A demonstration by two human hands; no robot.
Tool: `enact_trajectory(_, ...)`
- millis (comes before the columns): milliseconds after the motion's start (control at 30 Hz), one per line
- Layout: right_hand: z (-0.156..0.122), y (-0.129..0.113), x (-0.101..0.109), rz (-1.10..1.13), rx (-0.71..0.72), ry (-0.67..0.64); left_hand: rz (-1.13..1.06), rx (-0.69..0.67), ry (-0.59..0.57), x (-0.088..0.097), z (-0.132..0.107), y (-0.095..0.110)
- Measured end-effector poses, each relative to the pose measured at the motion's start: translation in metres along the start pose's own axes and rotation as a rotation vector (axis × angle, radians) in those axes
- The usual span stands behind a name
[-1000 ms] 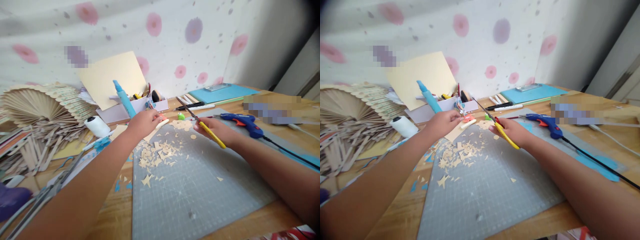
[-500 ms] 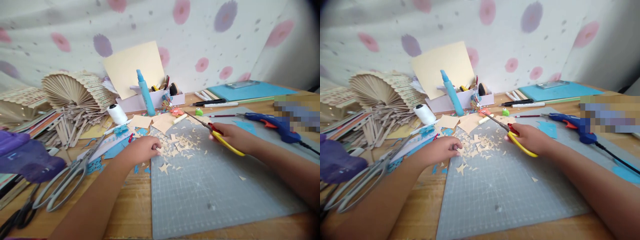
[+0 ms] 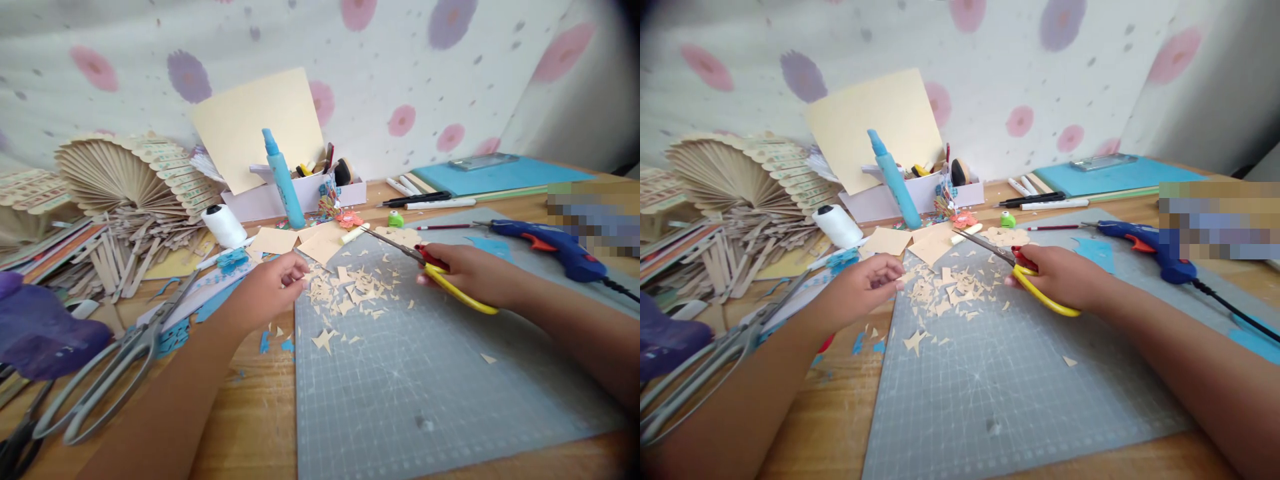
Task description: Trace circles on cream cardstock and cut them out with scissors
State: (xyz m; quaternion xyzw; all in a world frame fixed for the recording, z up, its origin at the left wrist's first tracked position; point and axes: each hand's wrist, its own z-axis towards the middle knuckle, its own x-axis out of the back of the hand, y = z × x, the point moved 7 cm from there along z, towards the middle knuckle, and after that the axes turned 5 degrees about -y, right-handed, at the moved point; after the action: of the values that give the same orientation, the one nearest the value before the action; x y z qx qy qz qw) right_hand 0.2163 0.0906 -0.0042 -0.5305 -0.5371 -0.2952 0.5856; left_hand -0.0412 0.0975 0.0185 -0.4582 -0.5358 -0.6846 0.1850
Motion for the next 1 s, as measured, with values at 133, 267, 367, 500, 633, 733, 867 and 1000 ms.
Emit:
enact_trajectory(133, 0.000, 0.000, 0.002, -0.022, -0.011, 0.013, 0.047, -0.092, -0.102, -0.010, 0.000, 0.010)
enact_trajectory(267, 0.001, 0.003, 0.005, -0.026, -0.018, 0.039, 0.084, -0.097, 0.050, -0.004, 0.010, 0.009)
enact_trajectory(367, 0.003, 0.007, 0.005, -0.023, -0.031, 0.042, 0.300, 0.041, 0.137, -0.002, 0.029, -0.002)
enact_trajectory(500, 0.003, 0.009, 0.008, -0.010, -0.028, 0.063, 0.516, 0.226, 0.171, 0.001, 0.060, -0.017)
enact_trajectory(633, 0.001, 0.010, 0.012, 0.013, -0.040, 0.062, 0.528, 0.363, 0.138, 0.008, 0.084, -0.035)
enact_trajectory(733, 0.000, 0.010, 0.014, 0.002, -0.052, 0.068, 0.497, 0.377, 0.141, 0.016, 0.088, -0.042)
enact_trajectory(867, 0.001, 0.010, 0.012, -0.005, -0.038, 0.067, 0.445, 0.371, 0.135, 0.022, 0.079, -0.046)
enact_trajectory(1000, 0.001, 0.007, 0.007, -0.015, -0.030, 0.052, 0.461, 0.353, 0.142, 0.017, 0.079, -0.038)
